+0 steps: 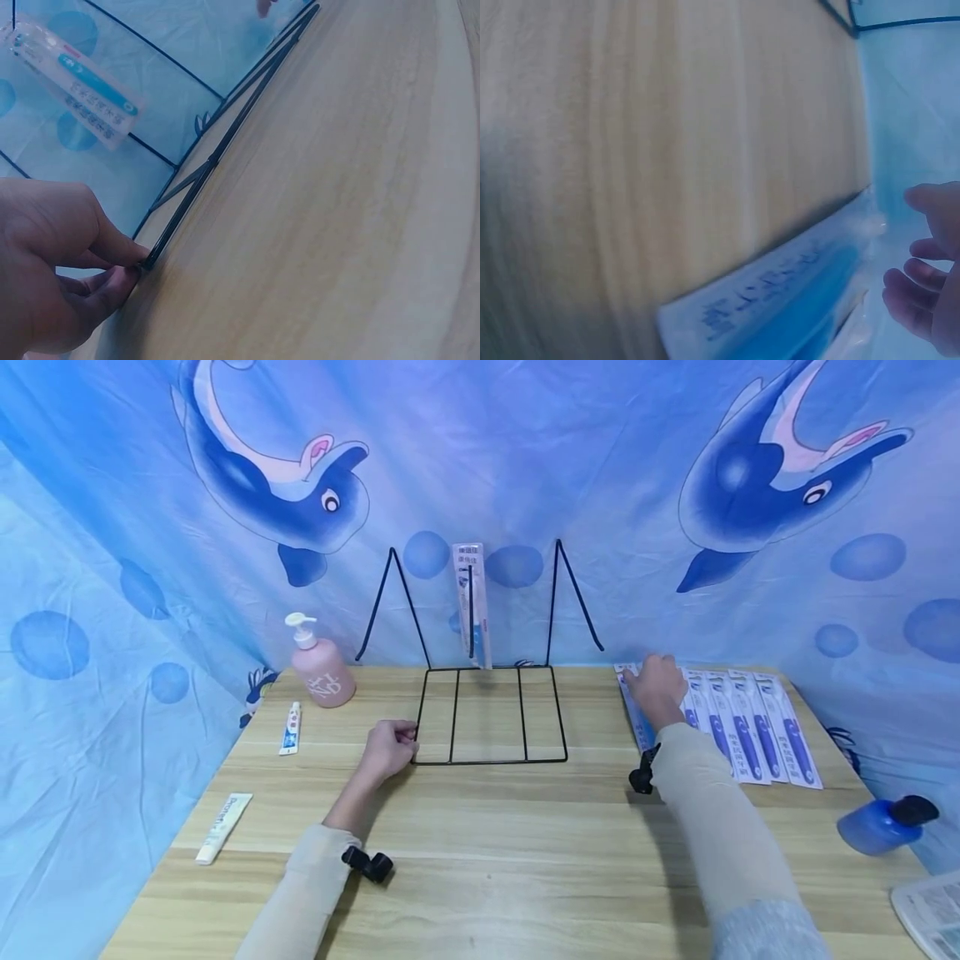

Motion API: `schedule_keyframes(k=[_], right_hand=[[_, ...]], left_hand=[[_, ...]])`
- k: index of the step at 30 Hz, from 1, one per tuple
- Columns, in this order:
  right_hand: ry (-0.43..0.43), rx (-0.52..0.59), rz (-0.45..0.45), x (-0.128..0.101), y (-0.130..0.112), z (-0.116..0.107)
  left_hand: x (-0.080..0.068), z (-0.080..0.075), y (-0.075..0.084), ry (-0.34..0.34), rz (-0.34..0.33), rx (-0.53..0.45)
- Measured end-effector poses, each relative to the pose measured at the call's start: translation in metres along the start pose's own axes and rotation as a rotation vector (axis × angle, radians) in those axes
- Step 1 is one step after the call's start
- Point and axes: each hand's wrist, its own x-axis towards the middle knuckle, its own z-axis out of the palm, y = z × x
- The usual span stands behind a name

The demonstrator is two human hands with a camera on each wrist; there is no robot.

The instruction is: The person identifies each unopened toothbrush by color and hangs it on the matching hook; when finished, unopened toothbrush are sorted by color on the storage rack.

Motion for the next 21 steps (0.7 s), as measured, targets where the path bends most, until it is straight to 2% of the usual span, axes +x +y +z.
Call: schedule_keyframes(k=[6, 15, 21], right_hand=[[-0.029, 0.005, 0.002, -0.002, 0.002, 0.01], [-0.002, -0.005, -0.001, -0.006, 0.002, 0.013], [0.042, 0.081, -0.017, -0.006, -0.007, 0.005]], left_hand=[[-0.001, 0.0, 0.0, -0.002, 0.001, -0.008], [0.0, 0.002, 0.001, -0.002, 0.018, -0.003], [-0.001, 0.0, 0.001, 0.001, 0.003, 0.005]])
